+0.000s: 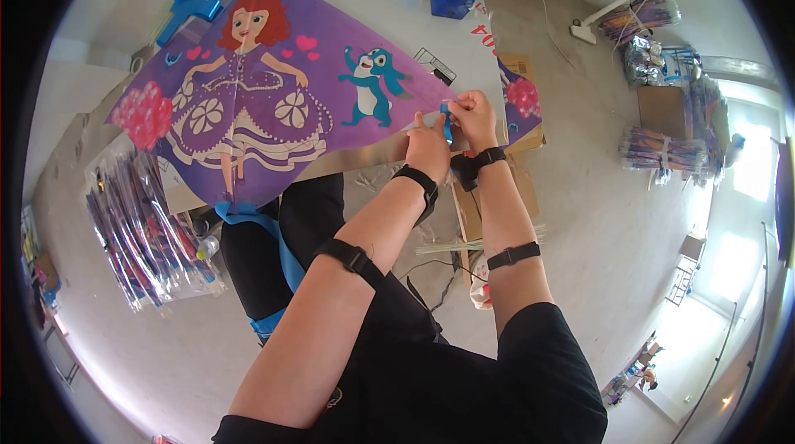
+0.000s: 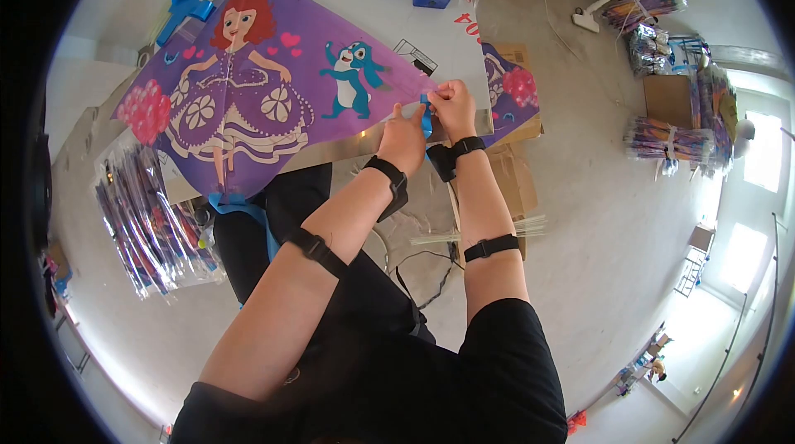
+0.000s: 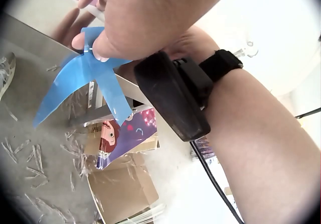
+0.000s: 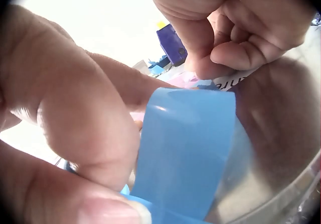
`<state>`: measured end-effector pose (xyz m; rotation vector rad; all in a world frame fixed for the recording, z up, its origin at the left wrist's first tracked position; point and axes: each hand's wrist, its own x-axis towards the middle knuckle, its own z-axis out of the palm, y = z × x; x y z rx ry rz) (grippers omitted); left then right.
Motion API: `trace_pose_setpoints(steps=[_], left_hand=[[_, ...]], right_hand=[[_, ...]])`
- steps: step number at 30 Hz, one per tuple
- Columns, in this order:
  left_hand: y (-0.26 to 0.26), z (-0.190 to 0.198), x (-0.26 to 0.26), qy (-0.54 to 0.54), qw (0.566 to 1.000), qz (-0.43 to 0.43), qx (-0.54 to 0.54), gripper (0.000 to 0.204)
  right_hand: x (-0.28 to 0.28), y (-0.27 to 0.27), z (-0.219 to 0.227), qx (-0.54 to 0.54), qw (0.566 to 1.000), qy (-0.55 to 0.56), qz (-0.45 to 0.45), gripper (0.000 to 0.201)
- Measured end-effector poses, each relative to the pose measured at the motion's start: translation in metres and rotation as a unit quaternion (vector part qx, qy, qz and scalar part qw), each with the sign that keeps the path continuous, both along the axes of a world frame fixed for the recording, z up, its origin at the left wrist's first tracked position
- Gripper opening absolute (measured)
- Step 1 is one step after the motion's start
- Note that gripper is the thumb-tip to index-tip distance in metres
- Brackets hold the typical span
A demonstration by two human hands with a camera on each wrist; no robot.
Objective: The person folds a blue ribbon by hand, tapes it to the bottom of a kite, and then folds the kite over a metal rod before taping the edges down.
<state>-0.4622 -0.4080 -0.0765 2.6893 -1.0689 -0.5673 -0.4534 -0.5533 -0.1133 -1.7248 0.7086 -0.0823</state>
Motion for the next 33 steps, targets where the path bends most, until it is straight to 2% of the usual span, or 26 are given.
trace_pose_setpoints(steps=[9,12,16,19,21,24,28,30,31,33], left_hand=[[-0.003,-0.010,0.000,0.023,0.998,0.041,-0.029,0.039],[-0.001,-0.006,-0.001,0.009,1.000,0.016,-0.011,0.043],[-0.003,-0.011,-0.001,0.006,0.999,0.041,-0.029,0.041],[-0.003,-0.004,0.002,0.016,1.000,0.022,0.006,0.039],[-0.001,0.001,0.002,-0.002,0.999,-0.022,0.048,0.036],[-0.001,0.003,0.002,-0.008,0.998,-0.024,0.056,0.035],[0.000,0.001,0.001,-0.004,0.999,-0.009,0.035,0.034],[0.000,0.000,0.001,-0.015,0.998,-0.027,0.051,0.034],[0.000,-0.001,0.001,-0.015,0.998,-0.027,0.050,0.034],[0.000,-0.003,0.001,-0.026,0.997,-0.039,0.068,0.034]], right_hand=[[0.002,0.004,0.004,-0.058,0.998,0.016,0.011,0.026],[0.004,0.004,0.002,-0.075,0.997,0.014,0.007,0.026],[0.005,0.005,0.001,-0.081,0.997,0.013,0.006,0.025],[0.009,0.004,0.001,-0.102,0.994,0.040,0.005,0.026],[0.013,0.004,0.004,-0.160,0.984,0.077,0.029,0.027],[0.020,0.005,0.014,-0.193,0.972,0.123,0.057,0.028],[0.031,0.003,0.019,-0.168,0.972,0.149,0.072,0.028],[0.039,0.000,0.021,-0.205,0.952,0.188,0.127,0.027],[0.041,-0.002,0.024,-0.205,0.952,0.189,0.126,0.027],[0.048,-0.007,0.031,-0.198,0.928,0.251,0.193,0.033]])
